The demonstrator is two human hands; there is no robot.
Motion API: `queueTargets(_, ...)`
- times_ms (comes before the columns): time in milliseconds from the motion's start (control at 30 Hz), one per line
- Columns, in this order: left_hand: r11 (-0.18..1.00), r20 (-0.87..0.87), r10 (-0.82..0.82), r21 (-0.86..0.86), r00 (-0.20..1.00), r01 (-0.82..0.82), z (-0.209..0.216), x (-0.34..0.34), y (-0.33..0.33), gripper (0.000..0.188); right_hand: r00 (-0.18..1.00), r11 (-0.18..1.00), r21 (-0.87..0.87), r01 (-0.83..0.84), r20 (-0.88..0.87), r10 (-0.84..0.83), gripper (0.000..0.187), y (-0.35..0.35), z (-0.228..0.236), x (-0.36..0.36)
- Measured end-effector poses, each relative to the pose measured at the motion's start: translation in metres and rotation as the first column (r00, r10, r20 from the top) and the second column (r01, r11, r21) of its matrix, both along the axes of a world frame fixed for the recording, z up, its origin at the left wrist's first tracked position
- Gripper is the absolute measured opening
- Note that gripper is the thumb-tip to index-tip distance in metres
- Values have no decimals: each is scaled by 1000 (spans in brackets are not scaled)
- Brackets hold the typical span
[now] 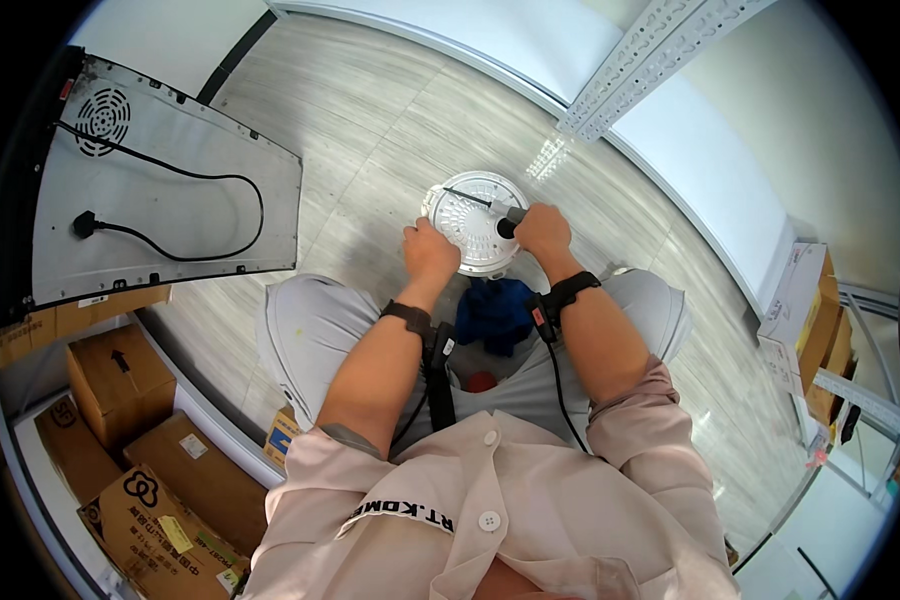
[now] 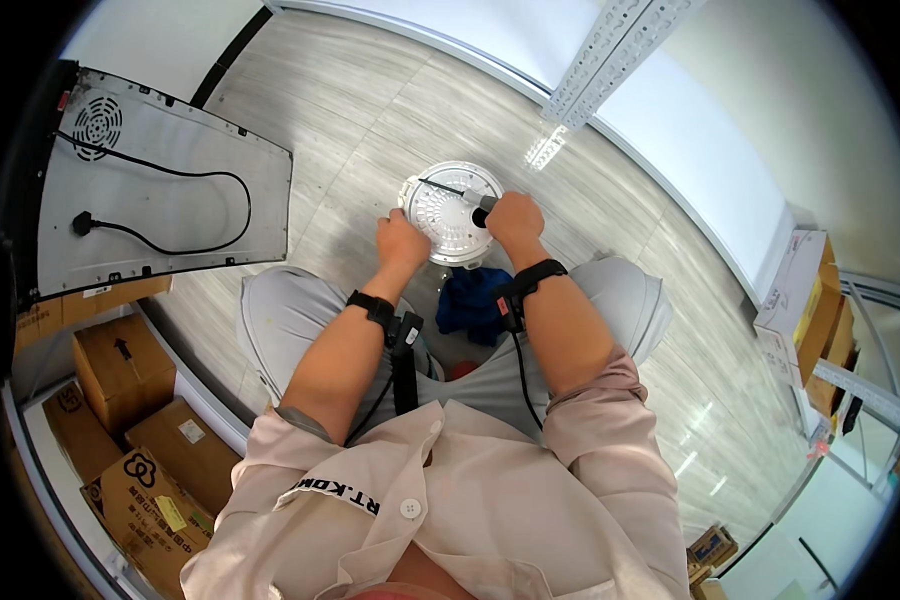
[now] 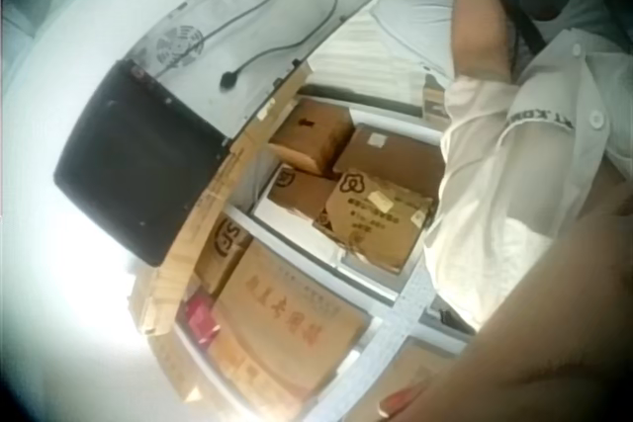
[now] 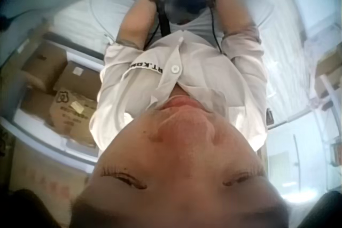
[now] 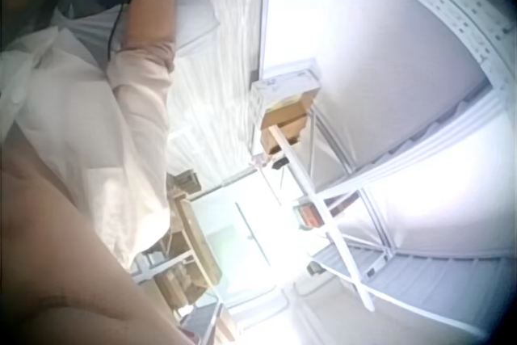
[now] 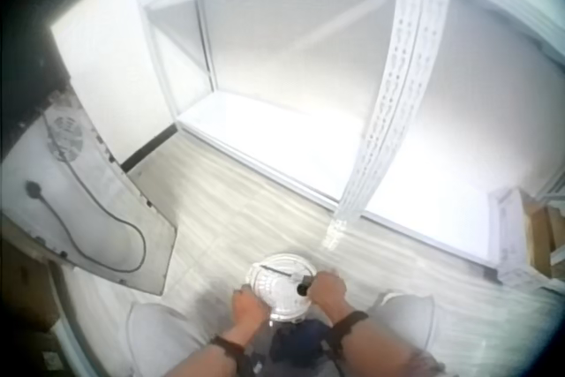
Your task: The person sits on the floor and uses a screwdriver to remove screws from a white circular light fixture. After removing the screws, the person lifts the cover to reveal the internal components.
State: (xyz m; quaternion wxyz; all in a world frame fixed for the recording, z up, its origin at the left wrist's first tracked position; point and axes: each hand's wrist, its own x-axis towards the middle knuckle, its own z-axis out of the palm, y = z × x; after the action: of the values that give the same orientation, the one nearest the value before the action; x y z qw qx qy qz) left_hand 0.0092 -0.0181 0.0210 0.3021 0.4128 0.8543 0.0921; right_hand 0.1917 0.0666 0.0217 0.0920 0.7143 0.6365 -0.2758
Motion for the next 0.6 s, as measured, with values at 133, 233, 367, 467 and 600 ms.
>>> queueTargets(133,997,27,8,-83,1000,-5,19,5,2,59,994,976,218,-17,-101,40,30,7,-11,-1)
queueTargets(233,998,60,18,-61,998,-15,10,4,4,61,981,955,294,-36,-170,90,29,13,-25,0)
queueTargets(367,999,65,24,-25,998,-22,7,5,6,66,985,943,325,-75,-123,121,27,12,-25,4)
queueTargets(467,997,42,8,76,999,-11,-1,1,5,65,987,965,243,-96,-105,124,25,16,-19,4)
queueTargets(600,984,27,-33,174,999,28,-1,-2,10,68,995,994,76,-83,-50,87,24,20,1,7)
